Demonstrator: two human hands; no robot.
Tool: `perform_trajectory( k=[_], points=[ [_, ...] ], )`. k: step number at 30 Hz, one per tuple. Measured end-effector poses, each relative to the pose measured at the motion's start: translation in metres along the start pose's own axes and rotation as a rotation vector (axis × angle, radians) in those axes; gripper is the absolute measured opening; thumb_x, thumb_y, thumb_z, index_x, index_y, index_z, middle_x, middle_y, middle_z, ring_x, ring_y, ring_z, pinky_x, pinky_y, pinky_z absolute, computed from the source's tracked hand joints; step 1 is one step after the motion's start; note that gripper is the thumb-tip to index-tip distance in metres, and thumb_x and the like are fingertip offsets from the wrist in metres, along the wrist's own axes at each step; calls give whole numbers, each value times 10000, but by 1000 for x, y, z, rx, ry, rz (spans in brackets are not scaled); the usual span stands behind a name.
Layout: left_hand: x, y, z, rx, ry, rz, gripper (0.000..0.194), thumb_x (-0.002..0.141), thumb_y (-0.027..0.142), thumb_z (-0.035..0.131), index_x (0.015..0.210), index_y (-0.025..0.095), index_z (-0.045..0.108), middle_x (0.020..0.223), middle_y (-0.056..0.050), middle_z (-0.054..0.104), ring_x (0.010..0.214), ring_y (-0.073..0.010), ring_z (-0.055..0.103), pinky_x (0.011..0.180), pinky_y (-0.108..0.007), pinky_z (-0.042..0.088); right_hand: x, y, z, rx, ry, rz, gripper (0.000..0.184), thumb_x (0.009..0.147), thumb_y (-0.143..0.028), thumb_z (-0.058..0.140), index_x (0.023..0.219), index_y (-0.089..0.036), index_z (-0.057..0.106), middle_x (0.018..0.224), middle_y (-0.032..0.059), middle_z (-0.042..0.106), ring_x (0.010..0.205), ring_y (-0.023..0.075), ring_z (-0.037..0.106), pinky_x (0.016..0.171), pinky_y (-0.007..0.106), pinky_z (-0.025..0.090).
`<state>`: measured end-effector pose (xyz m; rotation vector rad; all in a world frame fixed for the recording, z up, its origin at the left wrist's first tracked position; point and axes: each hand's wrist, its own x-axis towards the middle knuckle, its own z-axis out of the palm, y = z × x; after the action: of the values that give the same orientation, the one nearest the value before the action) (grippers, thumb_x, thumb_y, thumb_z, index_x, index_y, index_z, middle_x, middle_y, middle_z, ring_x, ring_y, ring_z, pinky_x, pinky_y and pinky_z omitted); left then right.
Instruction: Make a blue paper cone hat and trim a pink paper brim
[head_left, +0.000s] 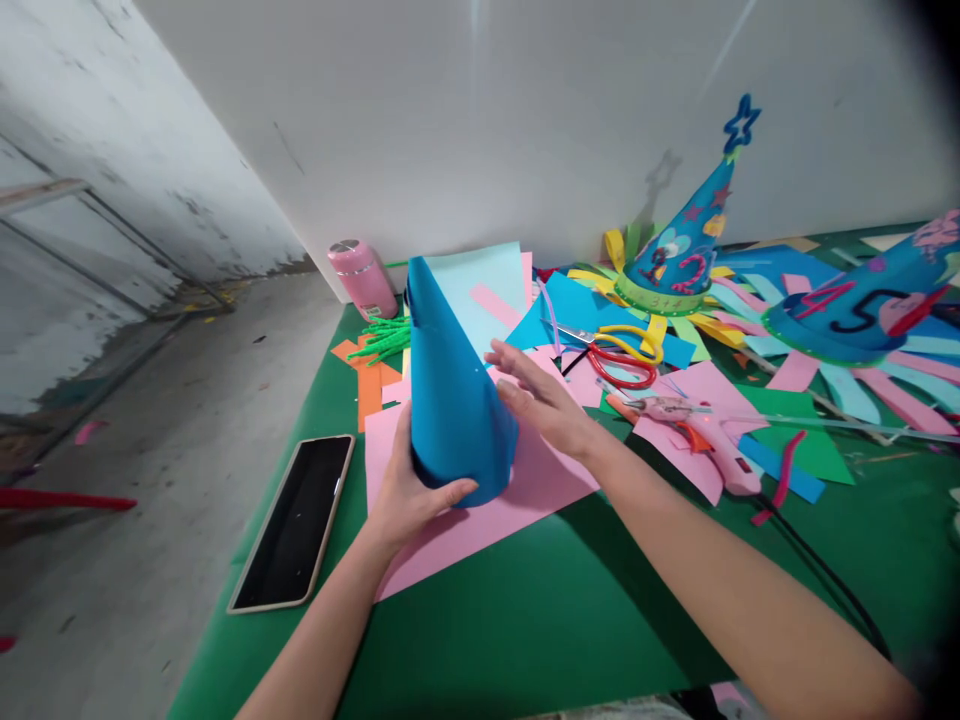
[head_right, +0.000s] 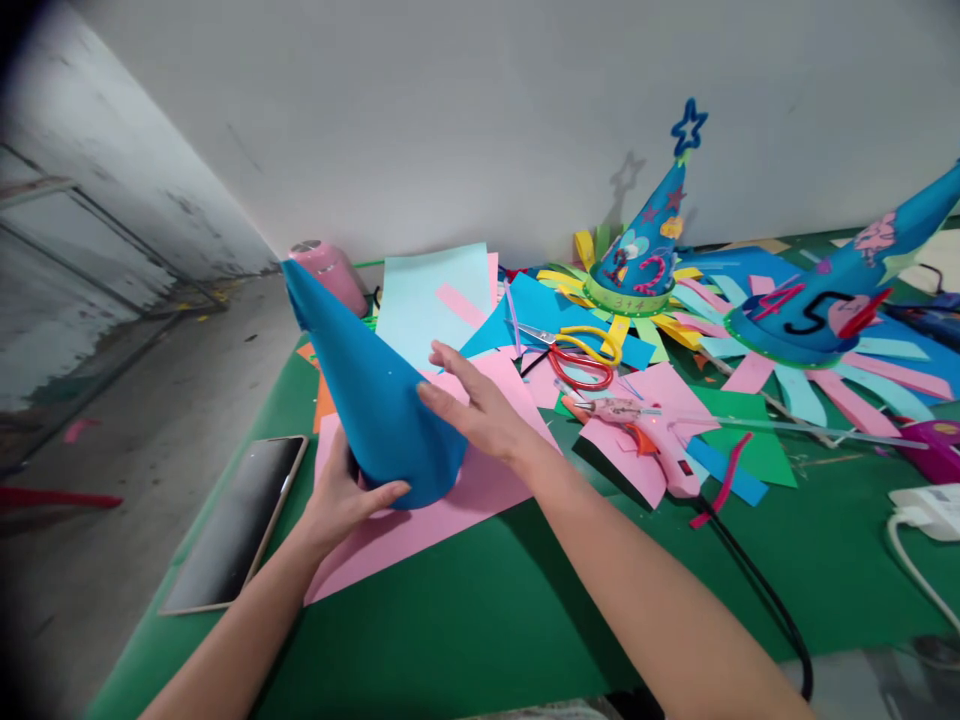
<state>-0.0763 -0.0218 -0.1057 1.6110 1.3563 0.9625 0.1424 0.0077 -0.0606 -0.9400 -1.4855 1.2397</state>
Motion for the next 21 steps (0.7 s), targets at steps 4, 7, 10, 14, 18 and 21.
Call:
perform_trajectory(
  k=[4,7,10,14,18,21],
  points=[
    [4,-4,3,-30,-12,9,1054,566,445,818,1423,228,244,1421,-163,402,1292,-365,423,1056,-556,384,0,5,6,9,-43,-9,645,820,-577,570,1373,-264,466,1419,57,486,1340,240,393,1103,416,329],
    [5,-7,4,-21,-17,20,1035,568,448,816,1415,241,258,1409,-156,416,1277,-365,436,1038,-555,400,-1,7,4,14,-51,-12,600,826,-570,566,1354,-294,492,1399,29,509,1313,245,428,1091,418,351],
    [5,-9,4,32,-22,25,1047,566,464,813,1417,239,245,1417,-162,406,1286,-375,423,1038,-570,388,-3,9,2,10,-49,-4,573,836,-551,565,1350,-310,493,1422,22,481,1309,241,429,1100,430,333],
    [5,-9,2,106,-26,55,1058,552,486,814,1408,218,252,1417,-168,406,1294,-380,412,1049,-567,371,-6,12,1,11,-60,-9,548,855,-526,555,1355,-312,485,1409,19,496,1311,228,420,1112,430,308],
    [4,-9,1,119,-35,80,1047,560,503,803,1404,221,251,1420,-169,401,1295,-383,413,1043,-559,381,-7,15,2,28,-77,-21,531,866,-512,550,1362,-342,468,1410,4,496,1310,222,422,1104,437,320],
    [4,-9,1,109,-39,101,1030,568,498,802,1404,239,260,1419,-158,405,1294,-380,417,1037,-546,393,-7,17,2,29,-79,-31,528,873,-503,547,1371,-353,453,1425,-4,481,1320,216,411,1110,427,312]
  ],
)
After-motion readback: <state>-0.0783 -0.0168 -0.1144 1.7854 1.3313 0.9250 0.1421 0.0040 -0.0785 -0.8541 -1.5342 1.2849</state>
